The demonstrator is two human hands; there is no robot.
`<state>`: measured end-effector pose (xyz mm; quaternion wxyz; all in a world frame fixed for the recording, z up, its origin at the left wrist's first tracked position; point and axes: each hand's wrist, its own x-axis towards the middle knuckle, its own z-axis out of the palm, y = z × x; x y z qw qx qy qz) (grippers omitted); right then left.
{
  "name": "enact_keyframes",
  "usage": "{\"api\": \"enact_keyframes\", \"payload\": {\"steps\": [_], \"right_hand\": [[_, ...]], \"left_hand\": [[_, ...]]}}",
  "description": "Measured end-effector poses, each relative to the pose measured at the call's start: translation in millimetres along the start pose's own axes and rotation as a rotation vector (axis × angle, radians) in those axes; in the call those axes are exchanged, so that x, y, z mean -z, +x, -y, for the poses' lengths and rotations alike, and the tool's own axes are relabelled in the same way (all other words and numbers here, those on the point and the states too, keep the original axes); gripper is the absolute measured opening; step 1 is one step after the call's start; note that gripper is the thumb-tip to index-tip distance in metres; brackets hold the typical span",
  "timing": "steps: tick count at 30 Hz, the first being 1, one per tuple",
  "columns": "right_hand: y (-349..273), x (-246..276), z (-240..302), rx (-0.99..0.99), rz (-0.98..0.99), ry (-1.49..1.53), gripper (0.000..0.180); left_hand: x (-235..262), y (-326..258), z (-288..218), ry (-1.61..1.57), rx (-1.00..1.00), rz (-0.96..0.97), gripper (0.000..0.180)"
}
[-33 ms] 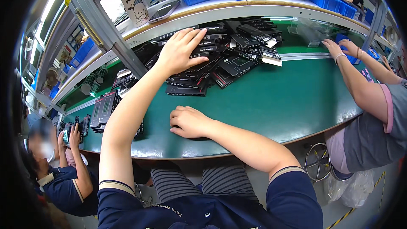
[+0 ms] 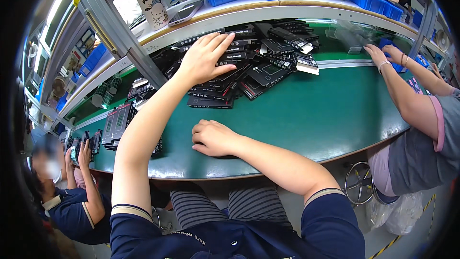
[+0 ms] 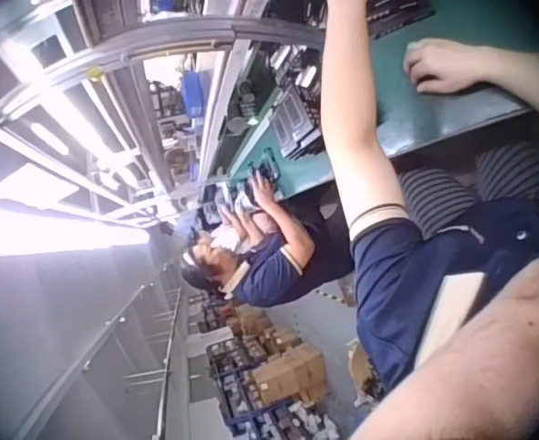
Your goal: The person sits at a green assembly table and repeatedly picks up small black rectangular boxes from a large cardboard bin. They place each box into a clear plastic sleeve, seal it, and then place the packaged item onto a stack on the table. The process is repetitive and involves handling the boxes and sleeves by hand.
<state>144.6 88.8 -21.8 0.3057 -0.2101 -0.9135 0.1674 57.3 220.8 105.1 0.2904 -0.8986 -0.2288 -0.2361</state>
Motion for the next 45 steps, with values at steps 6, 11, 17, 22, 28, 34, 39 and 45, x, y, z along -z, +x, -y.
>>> {"api": "enact_keyframes", "payload": {"steps": [6, 11, 17, 22, 28, 34, 39, 45], "right_hand": [[-3.4, 0.0, -4.2, 0.016, -0.008, 0.018, 0.021], [-3.6, 0.8, -5.4, 0.006, 0.004, 0.04, 0.022], [-4.6, 0.9, -3.0, 0.006, 0.01, 0.021, 0.023], [-5.5, 3.2, -3.3, -0.02, 0.042, 0.029, 0.023], [-7.9, 5.4, -6.8, -0.028, 0.089, 0.058, 0.024], [-11.8, 4.6, -19.0, -0.028, 0.023, 0.209, 0.019], [-11.5, 6.2, -18.9, -0.023, 0.061, 0.163, 0.022], [-0.7, -8.0, 37.2, 0.157, 0.101, 0.208, 0.032]], "left_hand": [[-17.7, 3.7, -12.8, 0.08, 0.134, 0.076, 0.083], [-10.1, 8.1, 15.7, -0.168, -0.057, 0.072, 0.07], [-1.5, -23.6, 36.7, -0.175, 0.114, 0.181, 0.066], [-7.1, -31.1, 41.6, -0.022, 0.286, 0.262, 0.073], [3.0, -51.2, 49.3, -0.149, 0.249, 0.325, 0.075], [25.4, -74.0, 17.3, -0.148, 0.215, 0.078, 0.061], [128.5, -147.4, -91.5, -0.272, 0.041, 0.173, 0.047], [252.1, -332.1, -204.7, 0.19, 0.521, 0.288, 0.027]]}}
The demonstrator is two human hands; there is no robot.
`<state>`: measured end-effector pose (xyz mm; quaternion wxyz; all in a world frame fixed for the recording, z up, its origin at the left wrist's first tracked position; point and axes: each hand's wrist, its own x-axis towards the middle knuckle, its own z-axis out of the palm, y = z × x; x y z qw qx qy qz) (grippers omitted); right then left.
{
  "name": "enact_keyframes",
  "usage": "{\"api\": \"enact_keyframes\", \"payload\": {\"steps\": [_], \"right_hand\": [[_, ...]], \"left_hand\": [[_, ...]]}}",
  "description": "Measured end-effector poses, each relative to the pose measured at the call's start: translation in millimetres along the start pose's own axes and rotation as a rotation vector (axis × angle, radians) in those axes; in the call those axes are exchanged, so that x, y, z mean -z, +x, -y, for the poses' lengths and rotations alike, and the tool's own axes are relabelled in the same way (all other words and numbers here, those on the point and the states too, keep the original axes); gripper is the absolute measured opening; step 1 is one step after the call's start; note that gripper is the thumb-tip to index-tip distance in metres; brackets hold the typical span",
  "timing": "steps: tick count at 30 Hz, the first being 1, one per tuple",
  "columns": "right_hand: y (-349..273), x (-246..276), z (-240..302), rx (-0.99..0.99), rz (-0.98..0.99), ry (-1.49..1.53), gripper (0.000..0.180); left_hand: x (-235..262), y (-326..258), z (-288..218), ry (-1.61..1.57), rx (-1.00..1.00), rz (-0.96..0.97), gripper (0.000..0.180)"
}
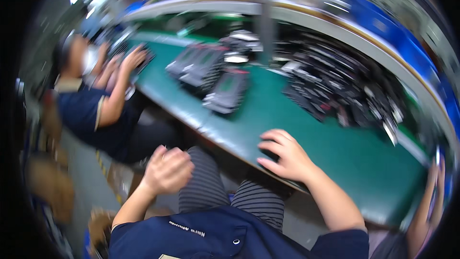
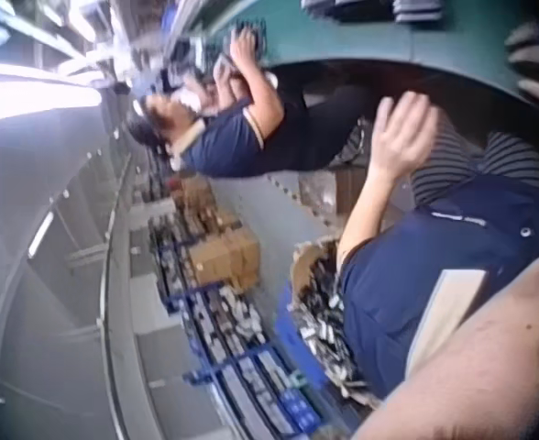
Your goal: The person sits at a green assembly table and repeatedly picks up small black rectangular boxes from a large cardboard bin. They place each box into a clear plastic sleeve, seal it, and then place the packaged item onto a stack on the table. The process is repetitive and involves handling the boxes and sleeves by hand.
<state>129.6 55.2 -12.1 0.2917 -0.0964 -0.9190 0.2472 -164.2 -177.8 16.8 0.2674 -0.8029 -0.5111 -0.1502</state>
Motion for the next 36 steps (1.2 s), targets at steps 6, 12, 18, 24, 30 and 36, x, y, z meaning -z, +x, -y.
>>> {"api": "enact_keyframes", "payload": {"steps": [6, 12, 18, 24, 30, 36], "right_hand": [[0.9, -8.0, 50.2, 0.06, 0.329, -0.301, 0.047], [11.5, -17.1, 55.3, 0.252, 0.3, -0.273, 0.04], [43.4, -45.4, 55.4, 0.486, 0.448, -0.314, 0.042], [90.3, -80.2, 67.5, 0.609, 0.503, -0.224, 0.042], [95.7, -83.9, 69.8, 0.616, 0.528, -0.255, 0.043], [94.5, -83.4, 67.6, 0.571, 0.512, -0.219, 0.04]], "left_hand": [[93.6, -238.5, -72.4, 0.516, 1.351, -0.237, 0.03], [67.9, -398.8, -280.2, 0.654, 2.424, -0.393, 0.041], [48.2, -353.2, -357.8, 0.358, 2.627, 0.617, 0.084], [95.5, -347.8, -369.3, 0.608, 2.763, 0.85, 0.118], [159.4, -360.3, -404.4, 0.124, 2.499, 0.919, 0.142], [189.9, -365.3, -415.5, 0.379, 2.306, 1.183, 0.136]]}}
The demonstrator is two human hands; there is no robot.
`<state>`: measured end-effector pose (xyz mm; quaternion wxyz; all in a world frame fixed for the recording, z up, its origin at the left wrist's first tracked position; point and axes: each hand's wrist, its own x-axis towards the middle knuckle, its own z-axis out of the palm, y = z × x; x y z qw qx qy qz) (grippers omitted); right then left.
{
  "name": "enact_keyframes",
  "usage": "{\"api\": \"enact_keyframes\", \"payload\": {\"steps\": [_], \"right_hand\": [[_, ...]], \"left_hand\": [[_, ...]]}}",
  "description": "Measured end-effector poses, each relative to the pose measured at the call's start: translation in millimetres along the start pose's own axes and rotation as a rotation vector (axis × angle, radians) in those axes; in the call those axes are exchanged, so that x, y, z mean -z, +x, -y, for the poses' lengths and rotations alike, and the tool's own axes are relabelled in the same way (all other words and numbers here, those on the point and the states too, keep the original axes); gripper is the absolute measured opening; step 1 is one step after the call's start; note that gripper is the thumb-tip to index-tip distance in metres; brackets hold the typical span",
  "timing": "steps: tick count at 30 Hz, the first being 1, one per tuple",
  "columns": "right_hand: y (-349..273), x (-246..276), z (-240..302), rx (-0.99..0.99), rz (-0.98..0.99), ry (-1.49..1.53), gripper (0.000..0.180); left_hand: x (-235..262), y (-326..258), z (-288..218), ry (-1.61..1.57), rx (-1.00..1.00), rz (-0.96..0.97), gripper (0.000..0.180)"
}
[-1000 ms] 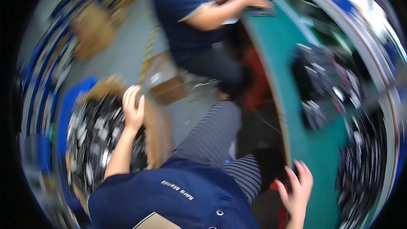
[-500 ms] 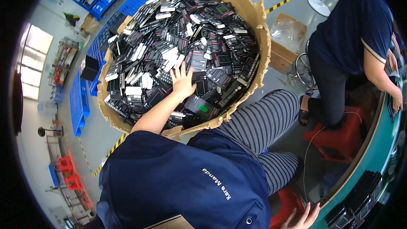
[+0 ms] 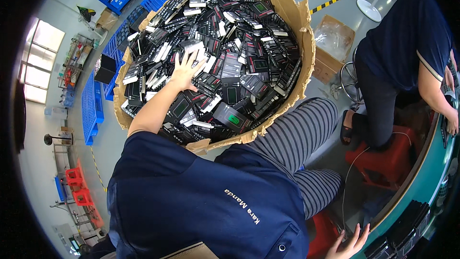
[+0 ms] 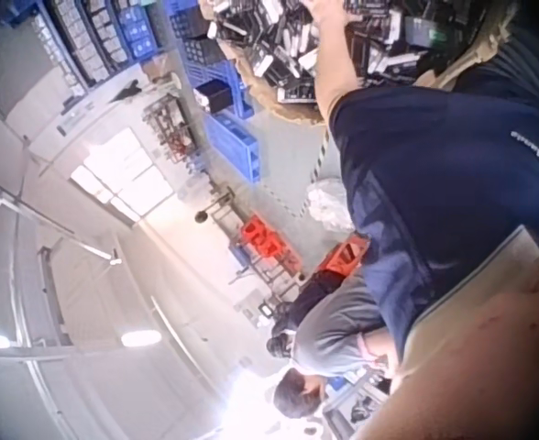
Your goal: The person sits at a green assembly table and repeatedly picks up small black rectangular boxes from a large cardboard bin. They place each box into a clear plastic sleeve, seal it, and then place the packaged item onto a stack on the table. The process is repetitive and involves handling the boxes and sleeves by hand.
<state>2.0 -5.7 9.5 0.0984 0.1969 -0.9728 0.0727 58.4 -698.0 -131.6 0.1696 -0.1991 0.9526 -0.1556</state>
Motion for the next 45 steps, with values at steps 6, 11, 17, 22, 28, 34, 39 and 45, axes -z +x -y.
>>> {"api": "enact_keyframes", "payload": {"steps": [6, 11, 17, 22, 28, 34, 39, 45], "right_hand": [[-0.3, 0.4, -0.4, -0.015, -0.008, 0.022, 0.039], [0.3, 0.8, 0.5, -0.012, 0.007, 0.0, 0.039], [-1.8, 0.6, 0.4, 0.003, -0.003, 0.004, 0.039], [3.0, 2.6, 4.8, -0.001, 0.01, -0.009, 0.037], [1.6, -3.0, -3.6, 0.052, 0.021, -0.026, 0.037], [3.4, 1.1, 3.1, 0.05, 0.035, -0.046, 0.036], [3.5, -0.7, 1.2, 0.06, 0.044, -0.053, 0.038], [-9.3, -3.9, -0.5, -0.015, 0.067, -0.1, 0.042]], "left_hand": [[-31.6, 4.0, -7.3, 0.253, -0.442, 0.014, 0.113], [-41.6, 29.2, 4.8, 0.256, -0.12, -0.106, 0.075], [-5.0, 35.3, -14.4, 0.357, -0.151, 0.027, 0.091], [-33.0, 32.8, -0.5, 0.254, -0.147, -0.063, 0.093], [-45.6, 22.6, 7.0, 0.21, -0.278, -0.14, 0.033], [-66.1, 16.6, 14.4, 0.162, -0.28, -0.292, 0.034], [-60.2, 2.2, 15.9, 0.171, -0.037, -0.266, 0.086], [-34.5, 37.7, 15.5, 0.181, 0.026, -0.123, 0.111]]}}
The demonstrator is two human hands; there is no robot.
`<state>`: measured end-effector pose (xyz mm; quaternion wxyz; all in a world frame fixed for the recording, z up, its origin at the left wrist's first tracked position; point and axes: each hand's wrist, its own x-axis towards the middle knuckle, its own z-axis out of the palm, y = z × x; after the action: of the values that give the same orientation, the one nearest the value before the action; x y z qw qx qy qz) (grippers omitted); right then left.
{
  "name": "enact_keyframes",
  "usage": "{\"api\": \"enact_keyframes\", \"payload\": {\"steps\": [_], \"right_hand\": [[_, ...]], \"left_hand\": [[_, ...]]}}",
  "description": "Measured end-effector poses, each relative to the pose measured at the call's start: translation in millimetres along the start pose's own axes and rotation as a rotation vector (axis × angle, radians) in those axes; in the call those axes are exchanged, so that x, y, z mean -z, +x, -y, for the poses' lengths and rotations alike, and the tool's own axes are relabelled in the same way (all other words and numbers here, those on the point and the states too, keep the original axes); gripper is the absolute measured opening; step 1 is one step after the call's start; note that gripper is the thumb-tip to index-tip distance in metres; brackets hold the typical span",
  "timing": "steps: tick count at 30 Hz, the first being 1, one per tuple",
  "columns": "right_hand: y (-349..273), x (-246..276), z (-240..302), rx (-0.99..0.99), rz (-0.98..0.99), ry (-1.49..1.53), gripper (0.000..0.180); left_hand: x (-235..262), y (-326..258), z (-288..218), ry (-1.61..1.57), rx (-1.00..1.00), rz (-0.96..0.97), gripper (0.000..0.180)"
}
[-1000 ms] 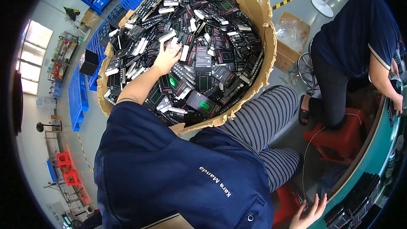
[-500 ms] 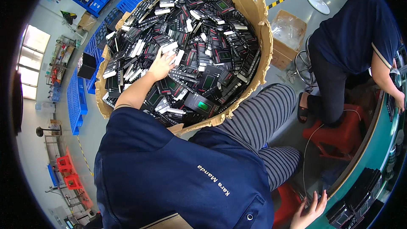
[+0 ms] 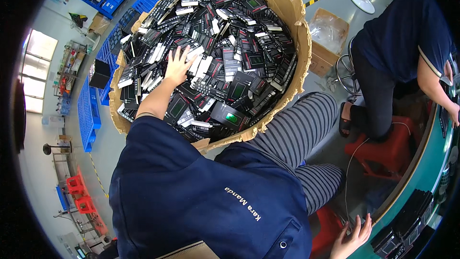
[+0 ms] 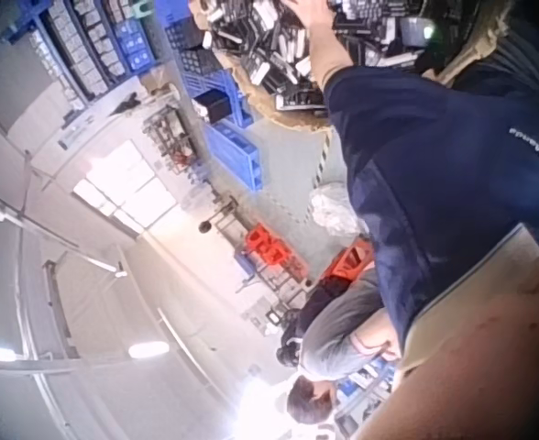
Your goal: The person sits at a green assembly table and repeatedly picks up small black rectangular boxes from a large cardboard bin. They place each box into a clear plastic sleeve, seal it, and then place the packaged item onto a stack on the table. The process is repetitive and involves handling the boxes and sleeves by hand.
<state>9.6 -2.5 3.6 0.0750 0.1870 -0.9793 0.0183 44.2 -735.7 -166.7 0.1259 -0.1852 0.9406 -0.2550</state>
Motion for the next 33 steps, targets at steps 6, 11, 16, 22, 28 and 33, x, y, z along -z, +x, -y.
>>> {"api": "enact_keyframes", "payload": {"steps": [6, 11, 16, 22, 28, 33], "right_hand": [[-12.0, -25.3, -28.2, -0.065, 0.016, 0.008, 0.04], [-13.8, -25.4, -27.5, -0.071, 0.033, -0.024, 0.04], [-19.4, -29.4, -34.7, -0.083, -0.011, 0.007, 0.039], [-12.1, -20.0, -21.8, -0.123, 0.044, 0.019, 0.036], [-11.8, -20.8, -20.2, -0.155, 0.032, 0.045, 0.032], [-11.8, -19.9, -18.7, -0.155, 0.043, 0.014, 0.03]], "left_hand": [[-24.9, 13.9, -4.2, 0.09, 0.123, -0.028, 0.092], [-24.6, 33.9, 18.4, -0.039, 0.008, -0.171, 0.079], [-2.2, 32.5, -15.5, 0.014, -0.068, -0.015, 0.11], [-6.7, 48.2, -24.9, 0.079, -0.08, -0.017, 0.11], [-20.1, 51.0, -34.3, 0.16, -0.406, -0.118, 0.075], [21.6, 64.6, -53.9, 0.053, -0.274, 0.052, 0.103]]}}
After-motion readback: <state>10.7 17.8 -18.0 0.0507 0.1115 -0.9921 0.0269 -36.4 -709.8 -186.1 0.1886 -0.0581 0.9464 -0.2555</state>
